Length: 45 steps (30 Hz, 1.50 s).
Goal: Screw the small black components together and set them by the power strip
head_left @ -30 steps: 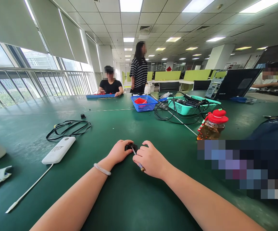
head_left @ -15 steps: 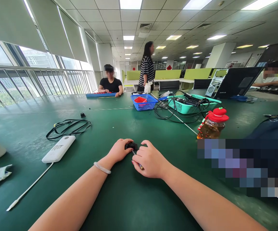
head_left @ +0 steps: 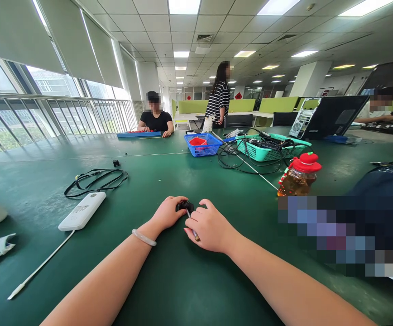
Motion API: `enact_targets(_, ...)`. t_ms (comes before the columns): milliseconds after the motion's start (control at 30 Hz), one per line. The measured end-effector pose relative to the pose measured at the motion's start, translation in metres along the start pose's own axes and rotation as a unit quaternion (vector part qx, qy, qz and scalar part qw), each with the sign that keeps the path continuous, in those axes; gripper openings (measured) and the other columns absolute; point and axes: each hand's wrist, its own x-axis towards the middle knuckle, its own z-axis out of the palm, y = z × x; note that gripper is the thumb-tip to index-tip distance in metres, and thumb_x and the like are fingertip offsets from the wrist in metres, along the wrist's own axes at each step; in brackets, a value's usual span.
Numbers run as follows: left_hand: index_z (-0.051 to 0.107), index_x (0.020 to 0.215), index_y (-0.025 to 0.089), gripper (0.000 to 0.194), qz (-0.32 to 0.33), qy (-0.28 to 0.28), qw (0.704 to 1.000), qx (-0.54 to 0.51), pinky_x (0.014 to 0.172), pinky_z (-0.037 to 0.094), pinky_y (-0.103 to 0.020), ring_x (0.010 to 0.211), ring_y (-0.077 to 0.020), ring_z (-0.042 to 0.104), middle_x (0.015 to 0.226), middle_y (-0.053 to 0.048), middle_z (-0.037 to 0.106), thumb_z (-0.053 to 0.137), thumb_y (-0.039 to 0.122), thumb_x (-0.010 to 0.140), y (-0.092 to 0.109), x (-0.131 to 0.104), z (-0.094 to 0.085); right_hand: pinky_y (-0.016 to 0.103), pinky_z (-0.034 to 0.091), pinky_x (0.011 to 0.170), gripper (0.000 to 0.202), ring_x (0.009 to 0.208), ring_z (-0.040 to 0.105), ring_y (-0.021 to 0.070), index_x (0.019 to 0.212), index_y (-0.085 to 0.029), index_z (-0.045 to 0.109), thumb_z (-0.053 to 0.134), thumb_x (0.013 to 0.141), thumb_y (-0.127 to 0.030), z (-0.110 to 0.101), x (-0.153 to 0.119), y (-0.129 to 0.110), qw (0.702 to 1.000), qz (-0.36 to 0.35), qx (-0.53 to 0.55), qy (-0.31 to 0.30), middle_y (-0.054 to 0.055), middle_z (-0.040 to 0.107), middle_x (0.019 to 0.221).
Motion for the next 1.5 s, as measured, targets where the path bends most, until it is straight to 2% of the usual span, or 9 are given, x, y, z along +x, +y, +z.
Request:
enact_targets(167,0.063,0.117,0.024,0.04,0.002,0.001,1.0,0.005,0.1,0.045,-0.038,0.11,-0.0238,0.058,0.112,-0.006,0.068,0.06,0.024,0.077,0.0,0.001,0.0,0.039,0.028,0.092,0.016,0.068,0.052,0.0155,0.075,-0.019,0.062,0.054,0.085,-0.028,0.006,0.0,-0.003,1.0,-0.012,0.001,-0.015,0.002,0.065,0.072)
enact_targets(467,0.063,0.117,0.024,0.039,0.01,0.001,1.0,0.009,0.099,0.045,-0.037,0.11,-0.024,0.058,0.111,-0.006,0.069,0.06,0.027,0.078,-0.001,0.0,0.0,0.036,0.028,0.091,0.025,0.062,0.048,0.0119,0.07,-0.019,0.061,0.047,0.091,-0.024,0.001,-0.001,0.012,0.997,0.031,0.031,0.062,-0.001,0.06,0.063)
enact_targets(867,0.06,0.12,0.025,0.042,0.013,0.0,1.0,-0.002,0.099,0.045,-0.038,0.111,-0.0237,0.056,0.114,-0.004,0.068,0.06,0.026,0.078,-0.002,0.0,0.001,0.035,0.03,0.092,0.024,0.061,0.046,0.0117,0.068,-0.019,0.06,0.048,0.089,-0.022,0.003,-0.002,0.012,0.995,0.015,0.019,0.093,-0.002,0.057,0.06)
enact_targets(1100,0.062,0.114,0.025,0.036,0.023,0.007,1.0,0.002,0.096,0.046,-0.037,0.108,-0.024,0.058,0.11,-0.003,0.069,0.062,0.029,0.078,-0.003,0.001,0.001,0.035,0.03,0.091,0.024,0.06,0.046,0.0116,0.067,-0.019,0.06,0.049,0.088,-0.021,0.004,-0.003,0.016,0.995,0.026,0.02,0.094,-0.002,0.056,0.059)
enact_targets(1333,0.062,0.111,0.026,0.034,0.027,0.007,1.0,0.003,0.095,0.047,-0.038,0.106,-0.0241,0.058,0.109,-0.003,0.07,0.062,0.029,0.077,-0.003,0.002,0.002,0.034,0.029,0.09,0.025,0.063,0.049,0.0119,0.07,-0.02,0.062,0.048,0.09,-0.023,0.007,-0.004,0.021,0.997,0.049,0.033,0.057,-0.001,0.059,0.063)
enact_targets(1500,0.062,0.11,0.025,0.033,0.027,0.008,1.0,-0.002,0.094,0.047,-0.038,0.105,-0.0237,0.058,0.108,-0.003,0.07,0.062,0.029,0.077,-0.003,0.002,0.001,0.034,0.03,0.092,0.025,0.063,0.049,0.0121,0.069,-0.02,0.062,0.049,0.089,-0.024,0.005,-0.004,0.02,0.996,0.037,0.043,0.074,-0.001,0.058,0.061)
